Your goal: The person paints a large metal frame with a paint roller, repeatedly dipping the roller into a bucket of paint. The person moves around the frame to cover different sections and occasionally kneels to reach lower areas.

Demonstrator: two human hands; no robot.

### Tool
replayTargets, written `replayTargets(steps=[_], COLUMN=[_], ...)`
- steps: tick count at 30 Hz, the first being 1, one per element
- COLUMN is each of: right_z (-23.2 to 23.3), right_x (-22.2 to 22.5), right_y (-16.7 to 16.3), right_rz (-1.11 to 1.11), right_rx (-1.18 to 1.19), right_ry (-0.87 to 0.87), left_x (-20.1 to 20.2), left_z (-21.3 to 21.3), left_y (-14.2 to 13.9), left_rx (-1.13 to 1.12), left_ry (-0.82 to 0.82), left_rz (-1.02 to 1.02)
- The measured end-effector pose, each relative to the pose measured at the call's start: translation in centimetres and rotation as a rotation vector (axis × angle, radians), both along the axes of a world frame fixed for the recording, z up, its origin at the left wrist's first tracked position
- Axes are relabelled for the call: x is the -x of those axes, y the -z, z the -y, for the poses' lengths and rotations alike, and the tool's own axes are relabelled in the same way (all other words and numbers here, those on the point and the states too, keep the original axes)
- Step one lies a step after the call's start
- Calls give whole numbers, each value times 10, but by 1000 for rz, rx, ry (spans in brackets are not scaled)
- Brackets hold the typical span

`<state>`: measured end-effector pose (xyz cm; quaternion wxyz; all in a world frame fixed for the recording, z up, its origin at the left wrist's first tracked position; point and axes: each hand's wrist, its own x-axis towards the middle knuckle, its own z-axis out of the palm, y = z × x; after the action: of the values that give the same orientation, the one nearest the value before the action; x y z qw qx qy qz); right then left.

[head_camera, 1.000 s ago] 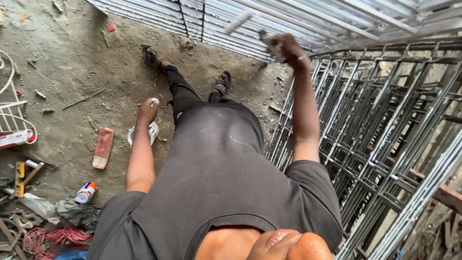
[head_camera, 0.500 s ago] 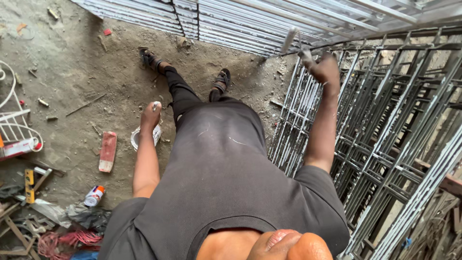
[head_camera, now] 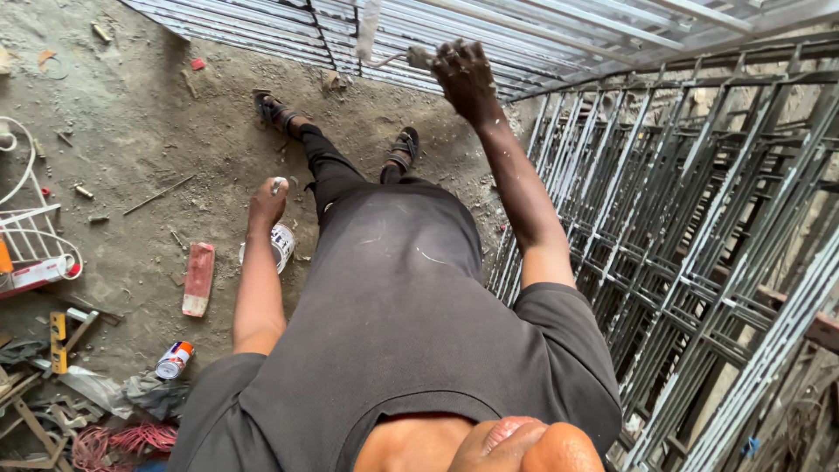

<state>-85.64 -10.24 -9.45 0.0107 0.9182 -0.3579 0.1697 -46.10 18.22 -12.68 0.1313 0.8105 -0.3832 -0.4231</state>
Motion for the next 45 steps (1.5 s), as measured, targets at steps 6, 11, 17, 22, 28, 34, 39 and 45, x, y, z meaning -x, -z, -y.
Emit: replayTargets(steps=[6,11,17,22,28,34,39,45], right_z=[4,-16,-44,-57,-73,-75,-78,-57], right_x=[49,134,227,284,333,347,323,253], right_y=[0,-14,-16,-25,-59,-51,-23,-7], right_rz=[-61,-210,-157,-350,-463,-658,-367,-272], right_rx=[-166,-37,-27,23,86,157,110,69], right_ry=[87,144,215,353,350,387,454,383], left_x=[4,6,8,10,13,11,11,6], left_z=[-12,-23,-18,-7,-5,-12,-22,-20], left_y=[5,11,15,14,13,12,13,15], left_rx=[-96,-98,-92,-84,-118,-85,-114,-137], left_ry=[11,72,105,123,150,192,148,145], left_rz=[8,1,-22,2,10,51,13,20])
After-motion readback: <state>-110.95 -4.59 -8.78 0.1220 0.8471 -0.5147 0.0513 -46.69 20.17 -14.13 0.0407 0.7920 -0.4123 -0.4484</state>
